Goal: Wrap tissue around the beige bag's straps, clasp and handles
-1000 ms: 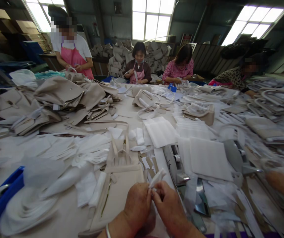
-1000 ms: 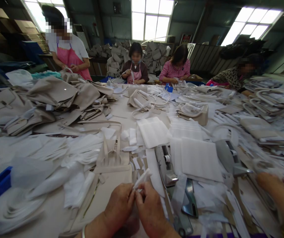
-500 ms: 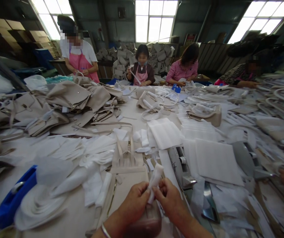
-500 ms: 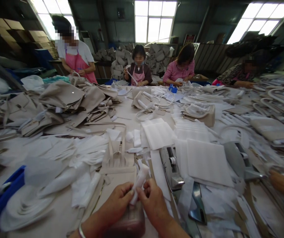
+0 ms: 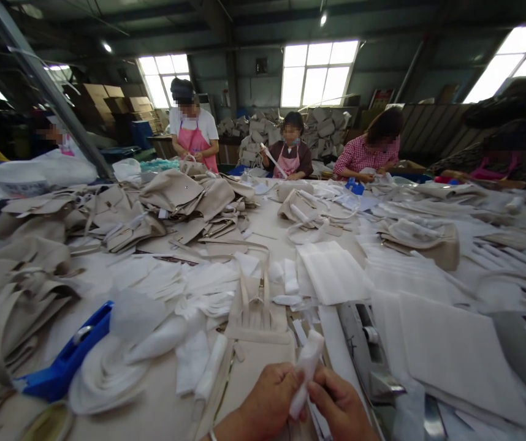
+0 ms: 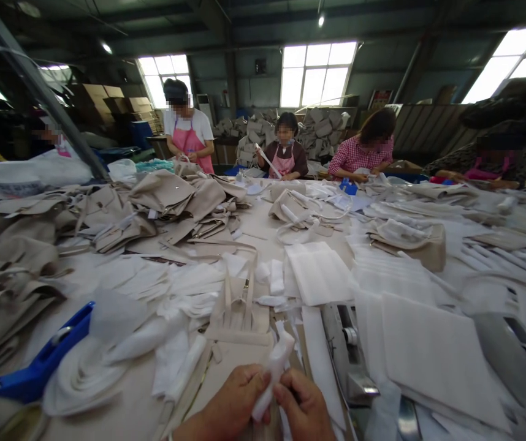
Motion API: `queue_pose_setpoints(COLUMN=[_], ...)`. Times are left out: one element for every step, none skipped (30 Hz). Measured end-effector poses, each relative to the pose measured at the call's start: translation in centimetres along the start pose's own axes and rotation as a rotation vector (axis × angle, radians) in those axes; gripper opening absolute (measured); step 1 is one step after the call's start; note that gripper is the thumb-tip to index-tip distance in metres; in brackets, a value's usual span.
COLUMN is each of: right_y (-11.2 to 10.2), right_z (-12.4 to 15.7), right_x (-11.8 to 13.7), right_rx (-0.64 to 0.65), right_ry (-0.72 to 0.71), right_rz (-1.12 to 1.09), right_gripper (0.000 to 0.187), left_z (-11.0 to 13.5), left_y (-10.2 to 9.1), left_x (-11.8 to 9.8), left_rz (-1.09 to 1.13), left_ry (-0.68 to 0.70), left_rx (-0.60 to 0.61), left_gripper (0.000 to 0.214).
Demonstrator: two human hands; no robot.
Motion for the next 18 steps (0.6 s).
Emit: queue_pose_setpoints(right_y=[0.1, 0.0, -0.3, -0.9, -1.5, -2.2, -2.8, -3.3, -3.7, -4.0, -4.0, -3.9, -3.5, -3.0, -2.5, -1.9, -1.3, -0.9], right_z=[-0.1, -0.3, -0.3, -0.4, -0.3, -0.1, 0.0, 0.1, 0.1, 0.0, -0.3, -0.7, -1.3, -1.9, -2.5, -3.1, -3.6, -4.0], right_x=[0.1, 0.1, -0.2, -0.6, -1.1, -1.5, -1.8, -2.0, -2.0, -1.8, -1.5, -1.1, -0.6, -0.1, 0.3, 0.6, 0.8, 0.8], right_rx=[0.014, 0.004, -0.029, -0.081, -0.142, -0.198, -0.247, -0.285, -0.314, -0.327, -0.318, -0.298, -0.263, -0.221, -0.182, -0.143, -0.116, -0.102], right_ry=[0.011, 0.037, 0.076, 0.123, 0.168, 0.204, 0.22, 0.224, 0.219, 0.206, 0.192, 0.178, 0.167, 0.16, 0.151, 0.141, 0.126, 0.107], right_rz=[-0.003, 0.01, 0.04, 0.076, 0.109, 0.135, 0.149, 0.156, 0.16, 0.162, 0.165, 0.167, 0.169, 0.169, 0.167, 0.164, 0.16, 0.154], right_gripper=[0.04, 0.041, 0.041, 0.042, 0.042, 0.042, 0.042, 0.042, 0.041, 0.041, 0.041, 0.041, 0.042, 0.042, 0.042, 0.042, 0.042, 0.043], left_z=[-0.1, -0.2, -0.4, -0.7, -1.0, -1.4, -1.9, -2.5, -3.2, -3.9, -4.7, -5.5, -6.4, -7.4, -8.5, -9.7, -10.9, -12.1], left_y=[-0.2, -0.6, -1.3, -2.3, -3.6, -5.1, -6.9, -9.0, -11.1, -13.5, -15.7, -17.7, -19.4, -20.7, -21.5, -21.9, -21.9, -21.6], left_x=[0.2, 0.3, 0.3, 0.2, 0.0, -0.3, -0.5, -0.6, -0.7, -0.8, -0.7, -0.6, -0.4, -0.2, 0.1, 0.4, 0.6, 0.7], left_rz=[-0.035, -0.084, -0.142, -0.201, -0.255, -0.3, -0.338, -0.363, -0.378, -0.39, -0.398, -0.398, -0.389, -0.369, -0.339, -0.301, -0.256, -0.207], left_ry=[-0.019, -0.032, -0.038, -0.036, -0.027, -0.015, -0.009, -0.011, -0.021, -0.039, -0.063, -0.096, -0.132, -0.166, -0.195, -0.216, -0.227, -0.229], left_rx=[-0.018, -0.057, -0.114, -0.185, -0.256, -0.32, -0.379, -0.427, -0.473, -0.524, -0.573, -0.608, -0.633, -0.643, -0.638, -0.621, -0.592, -0.556], left_gripper=[0.061, 0.062, 0.061, 0.057, 0.049, 0.04, 0.029, 0.02, 0.015, 0.013, 0.012, 0.013, 0.016, 0.019, 0.022, 0.025, 0.026, 0.027])
Point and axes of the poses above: each hand's wrist, its own z-axis away from the middle knuckle, its own y-axis out of the palm, x = y × z, the point moved 9 cm from there along -z, towards the middle knuckle, and after that the axes turned 1 degree about x, right-handed, at the moved point
